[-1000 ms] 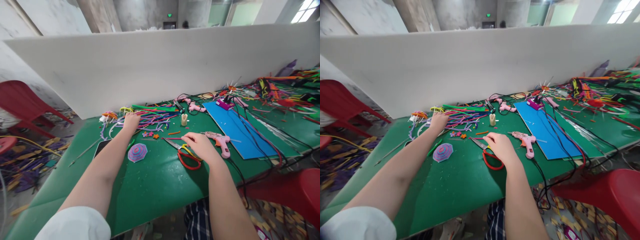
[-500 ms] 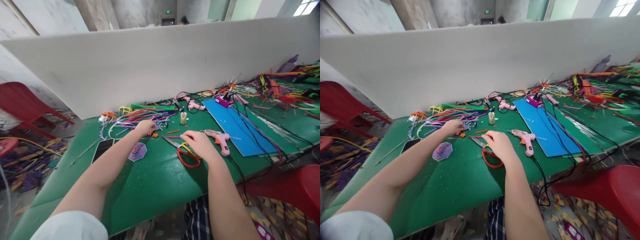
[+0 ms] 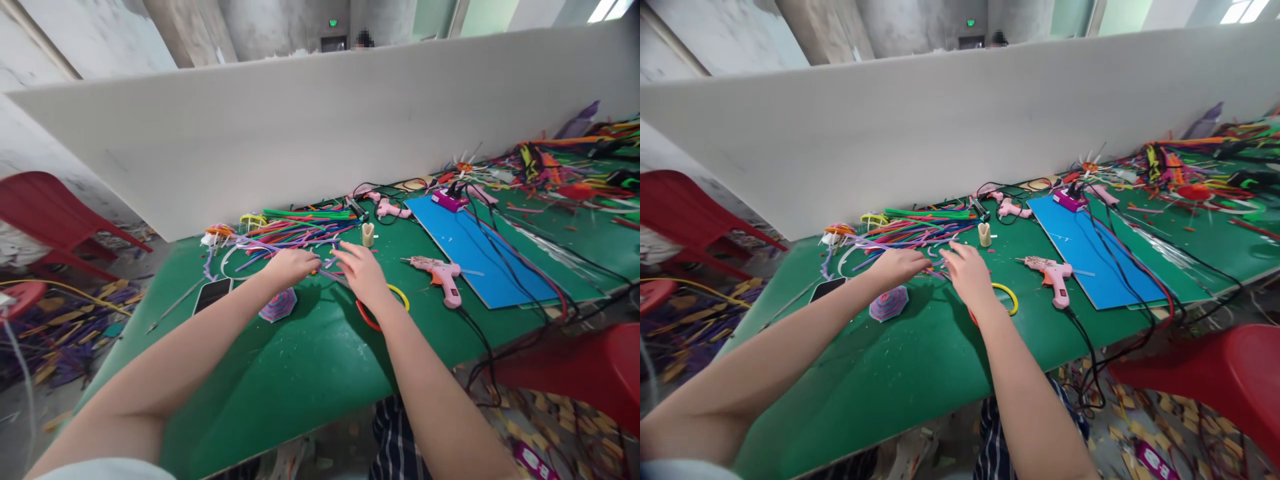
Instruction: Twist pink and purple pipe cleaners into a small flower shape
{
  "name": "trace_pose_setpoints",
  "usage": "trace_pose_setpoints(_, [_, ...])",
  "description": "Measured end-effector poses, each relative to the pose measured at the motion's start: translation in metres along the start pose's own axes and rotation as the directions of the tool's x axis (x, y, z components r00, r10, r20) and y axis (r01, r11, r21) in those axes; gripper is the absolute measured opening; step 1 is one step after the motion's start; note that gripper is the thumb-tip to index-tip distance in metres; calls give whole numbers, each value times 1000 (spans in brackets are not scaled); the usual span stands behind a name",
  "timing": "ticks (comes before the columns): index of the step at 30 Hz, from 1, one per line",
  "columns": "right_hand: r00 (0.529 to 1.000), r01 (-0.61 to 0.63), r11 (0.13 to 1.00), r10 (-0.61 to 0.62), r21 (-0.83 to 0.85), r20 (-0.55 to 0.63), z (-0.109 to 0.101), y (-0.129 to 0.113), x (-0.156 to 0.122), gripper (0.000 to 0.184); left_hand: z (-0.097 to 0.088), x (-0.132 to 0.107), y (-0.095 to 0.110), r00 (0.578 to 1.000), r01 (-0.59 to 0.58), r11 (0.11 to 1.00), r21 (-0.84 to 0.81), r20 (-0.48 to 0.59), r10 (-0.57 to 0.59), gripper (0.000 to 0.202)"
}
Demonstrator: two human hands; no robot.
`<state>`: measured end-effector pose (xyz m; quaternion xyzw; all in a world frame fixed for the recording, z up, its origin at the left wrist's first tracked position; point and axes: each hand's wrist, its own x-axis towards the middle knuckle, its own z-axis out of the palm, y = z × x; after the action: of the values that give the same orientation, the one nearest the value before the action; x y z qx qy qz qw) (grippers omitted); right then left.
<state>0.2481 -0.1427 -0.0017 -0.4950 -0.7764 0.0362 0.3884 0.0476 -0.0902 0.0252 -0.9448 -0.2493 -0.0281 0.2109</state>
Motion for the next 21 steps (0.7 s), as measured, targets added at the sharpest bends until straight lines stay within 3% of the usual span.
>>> trace_pose_setpoints(2, [994, 74, 997, -74, -2, 79, 8, -6, 0, 28, -9, -3, 9, 996, -45, 996, 80, -72, 51, 20])
trace_pose_setpoints(5, [986, 23, 999, -18, -31, 164, 9, -15, -4, 29, -22, -6, 23, 994, -55, 990, 132, -86, 66, 21])
trace_pose_setpoints(11, [986, -71, 992, 86, -106, 144, -3, -23, -10, 26, -32, -11, 40, 992, 38, 976, 213, -127, -11, 21])
trace_pose_setpoints(17, [970, -136, 974, 168, -180, 174, -9, -22, -11, 24, -35, -14, 45, 1000, 18, 980, 198, -19, -15, 23])
trace_pose_setpoints(21, [963, -190, 971, 213, -147, 165, -15, -19, -11, 25, -37, -18, 43, 996, 79, 986, 146, 31, -84, 24])
